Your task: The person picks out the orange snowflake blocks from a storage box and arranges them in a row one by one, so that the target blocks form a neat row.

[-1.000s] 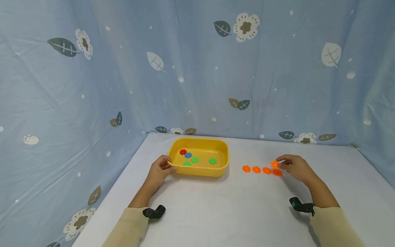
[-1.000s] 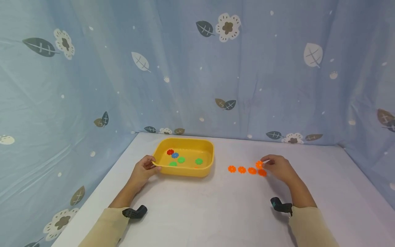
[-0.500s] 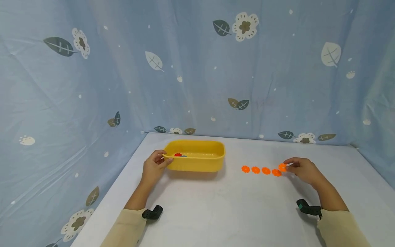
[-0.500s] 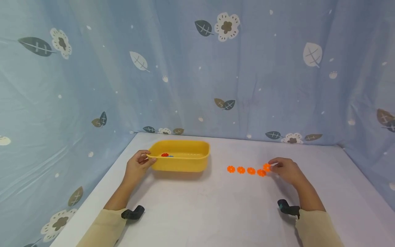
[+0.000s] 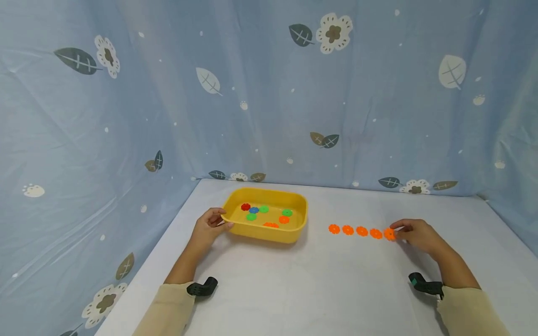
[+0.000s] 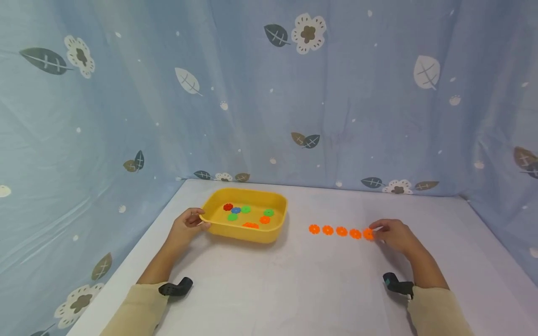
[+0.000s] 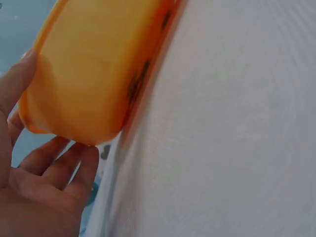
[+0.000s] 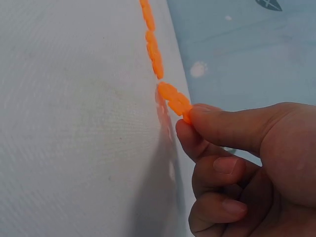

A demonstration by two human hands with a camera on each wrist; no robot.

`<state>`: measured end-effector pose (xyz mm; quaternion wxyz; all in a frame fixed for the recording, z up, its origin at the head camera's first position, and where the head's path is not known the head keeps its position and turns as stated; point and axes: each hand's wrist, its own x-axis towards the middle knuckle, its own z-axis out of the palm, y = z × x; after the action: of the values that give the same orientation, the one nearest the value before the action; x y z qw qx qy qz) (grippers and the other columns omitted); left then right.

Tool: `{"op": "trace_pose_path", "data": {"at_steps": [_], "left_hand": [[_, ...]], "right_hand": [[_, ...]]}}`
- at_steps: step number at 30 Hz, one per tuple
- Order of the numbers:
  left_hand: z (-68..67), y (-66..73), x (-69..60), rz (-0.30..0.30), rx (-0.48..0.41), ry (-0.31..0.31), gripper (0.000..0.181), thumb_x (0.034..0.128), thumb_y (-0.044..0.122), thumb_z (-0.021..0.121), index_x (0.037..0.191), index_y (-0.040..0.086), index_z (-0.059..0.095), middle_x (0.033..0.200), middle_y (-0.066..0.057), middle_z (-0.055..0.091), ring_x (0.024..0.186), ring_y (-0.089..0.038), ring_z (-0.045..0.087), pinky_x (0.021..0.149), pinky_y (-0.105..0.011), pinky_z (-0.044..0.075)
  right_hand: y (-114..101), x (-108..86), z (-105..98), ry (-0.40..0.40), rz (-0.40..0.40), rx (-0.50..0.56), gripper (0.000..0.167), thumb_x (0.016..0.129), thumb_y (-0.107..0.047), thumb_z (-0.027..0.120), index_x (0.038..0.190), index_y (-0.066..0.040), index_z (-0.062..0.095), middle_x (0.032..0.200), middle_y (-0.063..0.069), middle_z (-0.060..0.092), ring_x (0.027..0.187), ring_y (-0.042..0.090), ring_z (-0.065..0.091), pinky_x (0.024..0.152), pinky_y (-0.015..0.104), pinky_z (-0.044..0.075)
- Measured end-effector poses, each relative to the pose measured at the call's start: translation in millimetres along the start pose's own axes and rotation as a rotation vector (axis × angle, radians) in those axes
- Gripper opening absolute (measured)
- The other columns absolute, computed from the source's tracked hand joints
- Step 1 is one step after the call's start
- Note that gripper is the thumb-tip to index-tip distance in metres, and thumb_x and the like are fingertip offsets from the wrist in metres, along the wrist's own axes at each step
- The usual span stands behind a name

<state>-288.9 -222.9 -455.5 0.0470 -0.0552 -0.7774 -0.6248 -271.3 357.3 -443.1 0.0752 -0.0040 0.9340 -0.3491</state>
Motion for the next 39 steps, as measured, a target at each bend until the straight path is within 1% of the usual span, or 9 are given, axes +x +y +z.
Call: {"op": "trace_pose_path", "data": {"at_steps": [3, 8, 11, 18, 23, 27, 30, 32, 39], "left_hand": [[-2.1, -2.7, -1.6, -0.023, -0.030, -0.027, 0.053, 0.0794, 0.011, 0.082, 0.122, -0.003, 0.053, 0.129, -0.021, 0.057, 0.119, -0.032, 0.055, 0.089, -0.023, 0.051], [-1.1, -4.5, -3.7, -0.040, 0.006, -0.035, 0.051, 0.0760, 0.008, 0.084, 0.117, -0.003, 0.056, 0.127, -0.020, 0.058, 0.113, -0.029, 0.056, 0.090, -0.023, 0.050], [1.2, -4.4, -4.4, -0.045, 0.033, -0.037, 0.050, 0.0757, 0.009, 0.084, 0.115, -0.004, 0.057, 0.126, -0.021, 0.058, 0.111, -0.030, 0.057, 0.092, -0.025, 0.050], [4.8, -8.0, -1.9, -0.048, 0.050, -0.045, 0.048, 0.0752, 0.011, 0.085, 0.111, -0.002, 0.057, 0.143, -0.016, 0.046, 0.119, -0.033, 0.054, 0.095, -0.033, 0.049], [4.8, -9.2, -1.0, -0.053, 0.052, -0.034, 0.045, 0.0730, 0.014, 0.087, 0.106, 0.002, 0.058, 0.145, -0.015, 0.044, 0.114, -0.033, 0.058, 0.090, -0.027, 0.052], [2.5, -11.0, -0.3, -0.049, 0.029, -0.037, 0.053, 0.0718, 0.015, 0.088, 0.114, 0.003, 0.058, 0.143, -0.014, 0.047, 0.114, -0.032, 0.058, 0.087, -0.025, 0.053], [0.4, -12.5, -0.2, -0.032, -0.005, -0.062, 0.066, 0.0731, 0.015, 0.087, 0.128, 0.004, 0.052, 0.141, -0.016, 0.047, 0.119, -0.034, 0.055, 0.088, -0.026, 0.053], [-0.9, -13.8, -0.4, -0.028, -0.024, -0.075, 0.072, 0.0739, 0.015, 0.086, 0.134, 0.003, 0.048, 0.141, -0.017, 0.046, 0.121, -0.035, 0.053, 0.089, -0.026, 0.052], [-2.1, -17.6, -0.3, -0.039, -0.035, -0.092, 0.070, 0.0782, 0.018, 0.083, 0.135, 0.003, 0.045, 0.143, -0.018, 0.046, 0.122, -0.034, 0.052, 0.092, -0.022, 0.049]], "right_hand": [[1.7, 0.9, 1.2, 0.000, 0.002, -0.008, 0.031, 0.091, -0.009, 0.063, 0.117, 0.007, 0.062, 0.104, 0.021, 0.063, 0.086, 0.028, 0.057, 0.067, 0.034, 0.052], [3.2, 1.9, 2.0, 0.006, 0.008, -0.021, 0.030, 0.092, -0.008, 0.062, 0.117, 0.007, 0.062, 0.105, 0.023, 0.062, 0.087, 0.029, 0.057, 0.067, 0.034, 0.052], [4.1, 0.5, 1.3, 0.005, 0.003, -0.025, 0.029, 0.092, -0.008, 0.061, 0.116, 0.008, 0.062, 0.104, 0.022, 0.063, 0.085, 0.028, 0.058, 0.067, 0.034, 0.053], [8.1, 0.3, 0.5, 0.003, 0.018, -0.027, 0.026, 0.093, -0.010, 0.062, 0.111, 0.008, 0.062, 0.100, 0.018, 0.064, 0.082, 0.025, 0.057, 0.066, 0.034, 0.052], [9.3, 1.9, 1.1, 0.013, 0.028, -0.042, 0.025, 0.093, -0.010, 0.062, 0.111, 0.007, 0.063, 0.099, 0.017, 0.063, 0.083, 0.026, 0.056, 0.067, 0.035, 0.052], [8.0, 3.1, 3.6, 0.024, 0.010, -0.053, 0.025, 0.093, -0.010, 0.061, 0.111, 0.007, 0.063, 0.099, 0.016, 0.063, 0.084, 0.026, 0.056, 0.067, 0.035, 0.051], [5.6, 4.4, 5.5, 0.027, 0.002, -0.049, 0.025, 0.092, -0.010, 0.061, 0.110, 0.007, 0.064, 0.099, 0.016, 0.063, 0.084, 0.027, 0.056, 0.068, 0.035, 0.051], [4.1, 5.4, 6.5, 0.030, 0.003, -0.052, 0.025, 0.092, -0.010, 0.061, 0.110, 0.007, 0.064, 0.099, 0.017, 0.064, 0.084, 0.027, 0.056, 0.069, 0.037, 0.052], [2.4, 5.4, 4.1, 0.040, 0.018, -0.090, 0.026, 0.092, -0.012, 0.061, 0.109, 0.008, 0.064, 0.098, 0.017, 0.064, 0.083, 0.027, 0.057, 0.071, 0.040, 0.052]]}}
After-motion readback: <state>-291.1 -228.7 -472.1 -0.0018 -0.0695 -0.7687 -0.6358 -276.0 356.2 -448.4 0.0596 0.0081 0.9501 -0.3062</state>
